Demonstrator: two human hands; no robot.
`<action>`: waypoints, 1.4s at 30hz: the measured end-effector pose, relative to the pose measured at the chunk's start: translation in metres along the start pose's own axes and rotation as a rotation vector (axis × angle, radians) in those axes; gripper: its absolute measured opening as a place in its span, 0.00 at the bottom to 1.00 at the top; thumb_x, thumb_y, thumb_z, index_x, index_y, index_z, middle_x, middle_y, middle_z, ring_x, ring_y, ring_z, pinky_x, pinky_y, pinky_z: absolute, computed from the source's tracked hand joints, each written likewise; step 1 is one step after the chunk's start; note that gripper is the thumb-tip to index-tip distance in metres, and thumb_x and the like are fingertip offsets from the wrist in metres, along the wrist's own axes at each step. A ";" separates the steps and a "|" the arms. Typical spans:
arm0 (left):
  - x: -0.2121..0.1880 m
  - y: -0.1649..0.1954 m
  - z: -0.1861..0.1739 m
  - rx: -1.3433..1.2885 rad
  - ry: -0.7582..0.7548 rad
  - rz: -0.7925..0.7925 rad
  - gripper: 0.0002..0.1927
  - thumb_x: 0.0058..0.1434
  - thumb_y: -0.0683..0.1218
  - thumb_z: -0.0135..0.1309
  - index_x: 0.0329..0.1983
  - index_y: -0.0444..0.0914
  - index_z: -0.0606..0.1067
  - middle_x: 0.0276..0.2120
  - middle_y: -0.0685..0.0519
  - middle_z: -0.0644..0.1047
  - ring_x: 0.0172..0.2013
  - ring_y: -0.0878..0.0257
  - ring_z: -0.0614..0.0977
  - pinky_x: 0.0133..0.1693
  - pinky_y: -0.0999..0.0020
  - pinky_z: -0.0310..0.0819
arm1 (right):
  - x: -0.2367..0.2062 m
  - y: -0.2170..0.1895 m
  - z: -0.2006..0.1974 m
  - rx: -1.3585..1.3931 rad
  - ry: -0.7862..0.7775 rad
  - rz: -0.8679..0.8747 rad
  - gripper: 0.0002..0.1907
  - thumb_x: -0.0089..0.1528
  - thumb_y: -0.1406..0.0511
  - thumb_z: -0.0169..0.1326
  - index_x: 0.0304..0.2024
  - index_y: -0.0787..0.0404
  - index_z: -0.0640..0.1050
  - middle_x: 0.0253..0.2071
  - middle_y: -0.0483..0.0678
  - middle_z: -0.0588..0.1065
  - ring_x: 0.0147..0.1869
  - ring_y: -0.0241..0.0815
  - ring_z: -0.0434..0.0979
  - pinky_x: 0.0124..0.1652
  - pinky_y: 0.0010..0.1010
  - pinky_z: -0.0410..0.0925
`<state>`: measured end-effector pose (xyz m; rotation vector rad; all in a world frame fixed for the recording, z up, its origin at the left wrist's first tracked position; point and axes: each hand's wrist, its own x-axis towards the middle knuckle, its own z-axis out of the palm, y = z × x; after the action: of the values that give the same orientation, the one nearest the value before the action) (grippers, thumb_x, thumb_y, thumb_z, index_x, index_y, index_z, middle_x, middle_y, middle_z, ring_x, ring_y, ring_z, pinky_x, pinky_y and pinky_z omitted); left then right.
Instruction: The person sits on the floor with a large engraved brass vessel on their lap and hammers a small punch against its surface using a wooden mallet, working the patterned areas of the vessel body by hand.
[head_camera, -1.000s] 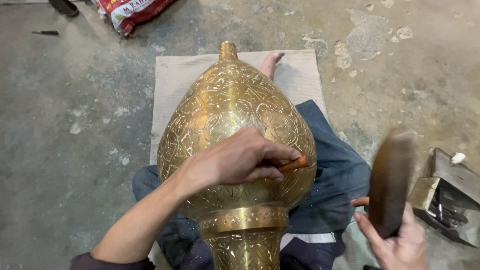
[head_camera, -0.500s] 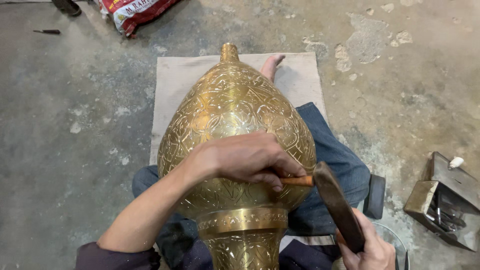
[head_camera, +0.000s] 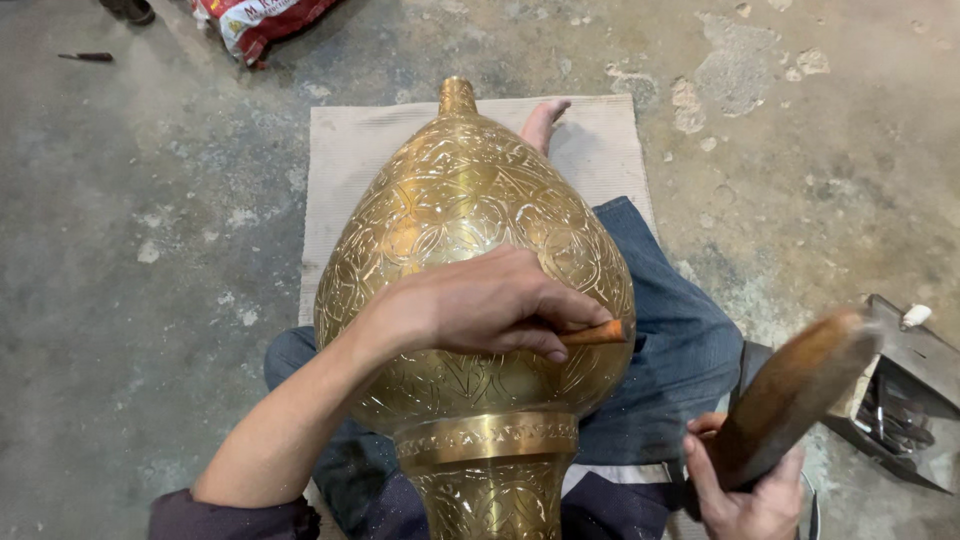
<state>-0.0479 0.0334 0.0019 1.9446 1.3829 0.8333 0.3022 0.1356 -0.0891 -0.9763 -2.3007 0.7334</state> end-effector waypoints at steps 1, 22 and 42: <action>0.001 -0.001 0.002 -0.011 0.001 0.009 0.23 0.58 0.50 0.60 0.57 0.43 0.77 0.43 0.55 0.85 0.36 0.62 0.87 0.41 0.63 0.82 | 0.006 -0.002 -0.006 -0.129 -0.049 -0.093 0.34 0.54 0.68 0.65 0.62 0.60 0.70 0.42 0.56 0.81 0.42 0.50 0.84 0.41 0.37 0.77; -0.042 0.036 0.055 -0.095 0.772 -0.304 0.19 0.61 0.41 0.62 0.56 0.35 0.78 0.31 0.49 0.86 0.17 0.66 0.82 0.18 0.70 0.73 | 0.147 -0.075 -0.093 -0.251 -0.518 -0.166 0.38 0.59 0.73 0.58 0.71 0.52 0.67 0.36 0.42 0.74 0.33 0.32 0.75 0.31 0.23 0.71; -0.038 0.043 0.109 -0.072 1.332 -0.324 0.11 0.65 0.39 0.61 0.50 0.36 0.76 0.31 0.54 0.85 0.25 0.71 0.85 0.26 0.78 0.82 | 0.178 -0.116 -0.087 -0.862 -0.599 -0.504 0.41 0.54 0.69 0.57 0.71 0.46 0.70 0.34 0.42 0.77 0.31 0.36 0.80 0.35 0.31 0.74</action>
<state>0.0517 -0.0269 -0.0379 0.9076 2.1853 2.1139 0.1978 0.2261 0.0942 -0.4380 -3.3053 -0.2725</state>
